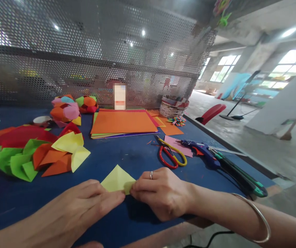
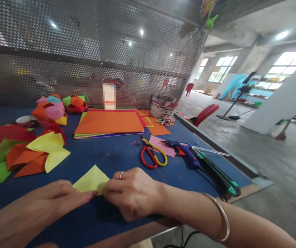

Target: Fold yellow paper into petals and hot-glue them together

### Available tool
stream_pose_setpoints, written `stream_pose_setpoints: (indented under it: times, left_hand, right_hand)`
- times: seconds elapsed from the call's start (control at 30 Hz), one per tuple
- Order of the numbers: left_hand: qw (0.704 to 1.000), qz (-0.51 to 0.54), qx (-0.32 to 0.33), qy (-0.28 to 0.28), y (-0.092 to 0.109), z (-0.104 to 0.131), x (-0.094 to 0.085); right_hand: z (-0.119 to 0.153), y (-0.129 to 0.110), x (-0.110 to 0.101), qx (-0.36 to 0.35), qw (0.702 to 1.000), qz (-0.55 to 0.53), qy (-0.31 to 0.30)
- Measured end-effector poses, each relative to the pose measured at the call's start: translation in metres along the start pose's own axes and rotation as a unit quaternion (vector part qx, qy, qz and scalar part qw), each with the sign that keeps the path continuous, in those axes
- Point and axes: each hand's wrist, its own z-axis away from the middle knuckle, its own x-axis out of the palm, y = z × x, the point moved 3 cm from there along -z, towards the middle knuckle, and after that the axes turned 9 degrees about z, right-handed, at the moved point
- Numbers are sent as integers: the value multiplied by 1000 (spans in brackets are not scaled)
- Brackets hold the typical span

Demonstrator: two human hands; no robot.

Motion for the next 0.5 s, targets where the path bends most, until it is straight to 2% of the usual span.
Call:
stream_pose_setpoints:
  times: [0.2,0.33,0.5]
  left_hand:
    - [998,-8,38,38,9,-6,6]
    - [995,-25,63,69,14,-10,0]
    - [996,-31,42,71,12,-3,-4]
  right_hand:
    - [-1,1,-1,1,1000,-11,-1]
    - [-2,1,-4,4,1000,-14,-1]
    - [-2,1,-2,6,1000,-22,-1]
